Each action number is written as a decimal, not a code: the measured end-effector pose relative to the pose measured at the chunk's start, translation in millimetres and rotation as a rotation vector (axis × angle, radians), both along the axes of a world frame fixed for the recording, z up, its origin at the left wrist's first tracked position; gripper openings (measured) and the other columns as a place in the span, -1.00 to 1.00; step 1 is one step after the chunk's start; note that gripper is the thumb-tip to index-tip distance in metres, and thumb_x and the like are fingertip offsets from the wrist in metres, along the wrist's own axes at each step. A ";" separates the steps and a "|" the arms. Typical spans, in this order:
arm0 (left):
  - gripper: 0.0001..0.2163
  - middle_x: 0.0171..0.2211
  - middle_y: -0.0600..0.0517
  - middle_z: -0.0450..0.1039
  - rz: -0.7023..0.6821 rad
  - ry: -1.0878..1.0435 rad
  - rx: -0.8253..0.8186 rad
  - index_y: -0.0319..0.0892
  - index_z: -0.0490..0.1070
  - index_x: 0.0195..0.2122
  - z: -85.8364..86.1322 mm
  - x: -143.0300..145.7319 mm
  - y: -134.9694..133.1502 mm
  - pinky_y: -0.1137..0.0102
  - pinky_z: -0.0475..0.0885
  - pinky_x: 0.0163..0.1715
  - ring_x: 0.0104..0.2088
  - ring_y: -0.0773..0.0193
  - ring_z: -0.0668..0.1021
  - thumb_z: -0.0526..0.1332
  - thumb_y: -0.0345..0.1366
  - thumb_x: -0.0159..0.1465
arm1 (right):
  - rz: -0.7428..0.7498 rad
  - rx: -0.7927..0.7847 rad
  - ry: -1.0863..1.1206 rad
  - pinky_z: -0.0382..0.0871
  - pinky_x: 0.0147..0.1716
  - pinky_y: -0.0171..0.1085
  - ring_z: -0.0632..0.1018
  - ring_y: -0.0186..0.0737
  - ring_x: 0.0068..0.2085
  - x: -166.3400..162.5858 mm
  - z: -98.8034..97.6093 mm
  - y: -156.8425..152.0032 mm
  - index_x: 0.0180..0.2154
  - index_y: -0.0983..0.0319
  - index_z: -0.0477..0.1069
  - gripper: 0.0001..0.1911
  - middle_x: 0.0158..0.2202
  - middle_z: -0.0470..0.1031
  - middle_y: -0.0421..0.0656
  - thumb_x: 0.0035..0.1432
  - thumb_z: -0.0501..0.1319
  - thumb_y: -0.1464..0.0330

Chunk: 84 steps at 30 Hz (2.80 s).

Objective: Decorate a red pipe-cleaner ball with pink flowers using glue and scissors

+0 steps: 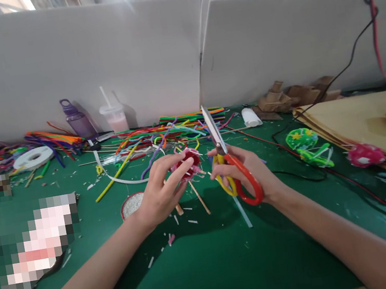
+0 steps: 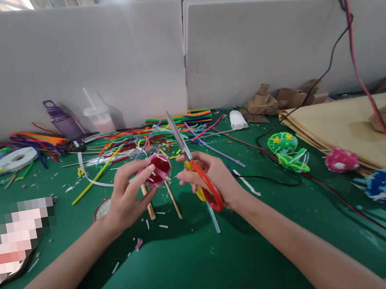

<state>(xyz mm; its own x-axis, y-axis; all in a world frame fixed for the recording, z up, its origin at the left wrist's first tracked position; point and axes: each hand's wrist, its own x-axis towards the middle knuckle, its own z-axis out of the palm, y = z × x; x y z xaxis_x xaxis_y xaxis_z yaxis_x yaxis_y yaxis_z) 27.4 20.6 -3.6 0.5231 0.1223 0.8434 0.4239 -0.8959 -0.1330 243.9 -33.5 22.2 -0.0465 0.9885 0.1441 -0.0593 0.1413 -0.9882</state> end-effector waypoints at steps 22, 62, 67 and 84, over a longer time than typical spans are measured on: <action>-0.33 0.10 -0.16 0.32 0.032 0.088 -0.102 -0.05 0.01 0.32 -3.8 3.0 1.0 0.11 0.41 0.02 0.07 0.08 0.40 0.20 -0.53 0.22 | -0.232 0.116 -0.037 0.28 -0.51 -0.34 0.40 -0.39 -0.50 -5.0 -15.7 4.6 -0.19 0.21 0.40 -0.63 -0.47 0.42 -0.30 -0.14 0.27 0.45; -0.40 0.25 -0.20 0.15 -0.167 -0.028 -0.711 -0.03 -0.01 0.31 -3.0 6.3 -5.4 0.17 0.47 -0.03 0.18 0.05 0.35 0.16 -0.11 0.30 | -0.229 0.095 0.007 0.31 -0.45 -0.31 0.38 -0.37 -0.47 -3.1 -15.5 7.6 -0.18 0.21 0.41 -0.55 -0.47 0.40 -0.30 -0.20 0.40 0.37; -0.73 -0.24 -0.02 0.45 -0.024 0.012 -0.787 -0.20 0.39 -0.23 1.9 7.5 -6.0 0.28 0.41 -0.14 -0.19 0.24 0.47 -0.01 -0.16 0.39 | -0.263 0.155 -0.062 0.37 -0.39 -0.26 0.43 -0.32 -0.42 -4.8 -17.4 7.3 -0.18 0.20 0.42 -0.58 -0.45 0.43 -0.26 -0.18 0.35 0.38; -0.69 -0.44 0.03 0.43 -0.141 0.177 -0.794 -0.20 0.42 -0.45 3.5 5.0 -3.5 0.41 0.34 -0.35 -0.39 0.30 0.44 0.00 -0.24 0.36 | -0.262 0.347 -0.300 0.44 -0.24 -0.19 0.53 -0.22 -0.26 -5.9 -30.5 3.6 -0.15 0.18 0.45 -0.67 -0.22 0.51 -0.16 -0.05 0.25 0.43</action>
